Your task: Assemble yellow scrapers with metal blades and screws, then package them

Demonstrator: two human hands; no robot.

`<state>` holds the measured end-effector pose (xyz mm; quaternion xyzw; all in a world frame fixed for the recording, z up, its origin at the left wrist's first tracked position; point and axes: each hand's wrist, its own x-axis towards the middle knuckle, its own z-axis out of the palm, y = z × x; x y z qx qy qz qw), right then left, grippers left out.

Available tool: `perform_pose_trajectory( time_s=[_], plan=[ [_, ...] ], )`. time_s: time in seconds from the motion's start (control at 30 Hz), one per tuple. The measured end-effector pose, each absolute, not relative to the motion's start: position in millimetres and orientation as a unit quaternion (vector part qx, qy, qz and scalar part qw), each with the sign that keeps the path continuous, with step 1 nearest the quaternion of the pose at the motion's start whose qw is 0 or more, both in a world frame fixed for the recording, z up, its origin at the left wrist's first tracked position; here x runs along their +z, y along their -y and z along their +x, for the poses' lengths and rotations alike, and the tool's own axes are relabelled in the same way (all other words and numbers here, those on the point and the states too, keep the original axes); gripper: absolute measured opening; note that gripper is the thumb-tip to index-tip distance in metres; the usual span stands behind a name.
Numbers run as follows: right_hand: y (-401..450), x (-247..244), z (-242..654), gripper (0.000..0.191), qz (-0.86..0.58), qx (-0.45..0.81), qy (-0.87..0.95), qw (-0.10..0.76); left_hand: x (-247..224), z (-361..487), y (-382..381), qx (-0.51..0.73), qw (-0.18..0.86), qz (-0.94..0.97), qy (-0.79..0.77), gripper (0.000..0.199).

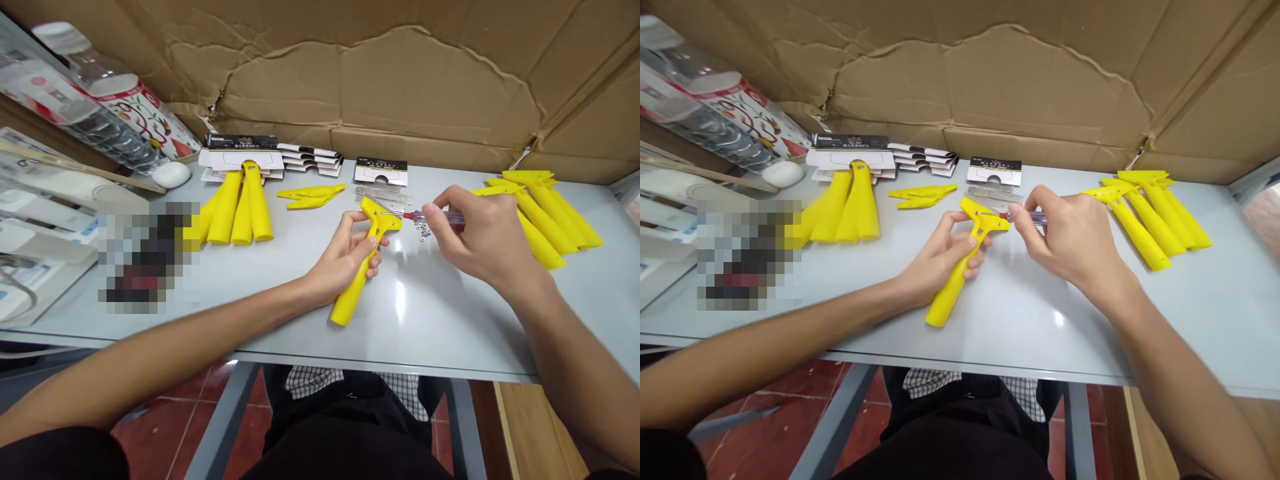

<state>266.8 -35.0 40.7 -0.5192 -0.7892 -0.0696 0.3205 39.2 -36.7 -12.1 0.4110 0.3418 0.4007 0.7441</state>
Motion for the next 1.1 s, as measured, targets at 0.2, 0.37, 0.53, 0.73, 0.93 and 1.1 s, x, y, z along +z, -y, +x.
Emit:
perform_pose_trajectory(
  time_s=[0.2, 0.37, 0.53, 0.73, 0.93, 1.1],
  plan=[
    [43.3, 52.3, 266.1, 0.007, -0.475, -0.017, 0.820, 0.319, -12.7, 39.1, 36.5, 0.395, 0.745, 0.415, -0.342, 0.029],
    [37.9, 43.6, 265.4, 0.020, -0.452, -0.106, 0.803, 0.373, -12.0, 38.7, 36.7, 0.393, 0.743, 0.416, -0.347, 0.028],
    [41.3, 48.9, 263.4, 0.011, -0.482, -0.033, 0.817, 0.316, -12.1, 39.6, 36.4, 0.393, 0.746, 0.414, -0.343, 0.028],
    [37.7, 46.5, 266.6, 0.039, -0.511, -0.091, 0.811, 0.271, -11.4, 39.7, 37.2, 0.394, 0.741, 0.419, -0.348, 0.028],
    [36.8, 44.2, 264.6, 0.039, -0.512, -0.096, 0.802, 0.292, -12.0, 39.3, 37.2, 0.392, 0.735, 0.431, -0.348, 0.026],
    [38.4, 51.3, 262.9, 0.058, -0.553, -0.089, 0.778, 0.284, -11.7, 39.0, 38.3, 0.388, 0.730, 0.445, -0.345, 0.028]
  ],
)
